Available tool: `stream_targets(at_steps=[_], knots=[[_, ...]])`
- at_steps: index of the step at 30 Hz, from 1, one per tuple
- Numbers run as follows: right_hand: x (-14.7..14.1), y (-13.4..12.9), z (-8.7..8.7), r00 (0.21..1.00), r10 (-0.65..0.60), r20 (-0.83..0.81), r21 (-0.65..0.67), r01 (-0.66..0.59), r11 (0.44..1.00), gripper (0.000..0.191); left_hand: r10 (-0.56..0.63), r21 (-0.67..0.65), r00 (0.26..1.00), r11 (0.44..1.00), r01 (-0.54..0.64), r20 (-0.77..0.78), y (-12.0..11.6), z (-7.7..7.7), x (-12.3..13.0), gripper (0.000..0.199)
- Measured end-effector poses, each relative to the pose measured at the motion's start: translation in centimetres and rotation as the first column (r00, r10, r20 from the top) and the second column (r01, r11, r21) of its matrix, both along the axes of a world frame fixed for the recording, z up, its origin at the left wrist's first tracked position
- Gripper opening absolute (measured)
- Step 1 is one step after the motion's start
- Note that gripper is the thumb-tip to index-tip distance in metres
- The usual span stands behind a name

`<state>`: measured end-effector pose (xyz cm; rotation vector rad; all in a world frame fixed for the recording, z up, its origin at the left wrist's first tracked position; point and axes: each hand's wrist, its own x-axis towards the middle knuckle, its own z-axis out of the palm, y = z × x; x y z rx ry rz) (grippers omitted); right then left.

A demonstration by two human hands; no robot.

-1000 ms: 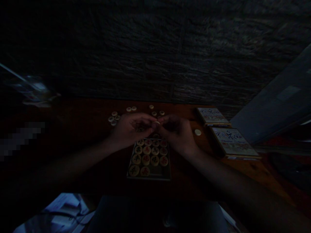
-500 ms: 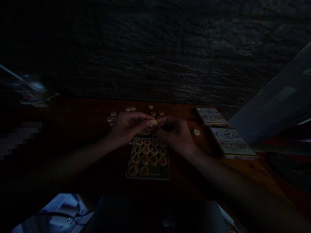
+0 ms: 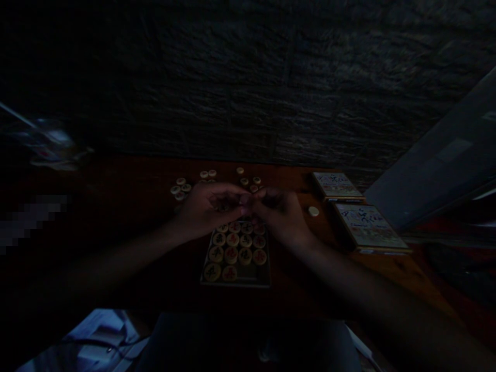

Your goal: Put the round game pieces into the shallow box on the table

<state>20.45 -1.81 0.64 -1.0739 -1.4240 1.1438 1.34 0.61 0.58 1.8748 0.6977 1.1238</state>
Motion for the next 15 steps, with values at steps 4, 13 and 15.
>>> stream_targets(at_steps=[4,13,15], knots=[[0.0,-0.14,0.22,1.0,0.02,0.0,0.024,-0.02,1.0,0.035,-0.029,-0.142,0.995,0.989,0.042,0.093,0.21,0.01,0.09,0.022],[-0.02,-0.05,0.16,0.999,0.021,-0.031,-0.015,-0.021,1.0,0.032,0.069,-0.177,0.993,0.983,-0.051,0.095,0.04,0.67,0.2,0.015],[0.04,0.01,0.02,0.999,0.025,-0.027,0.001,-0.025,1.0,0.031,0.053,-0.171,0.994,0.985,-0.036,0.099,-0.04,0.56,0.13,0.016]])
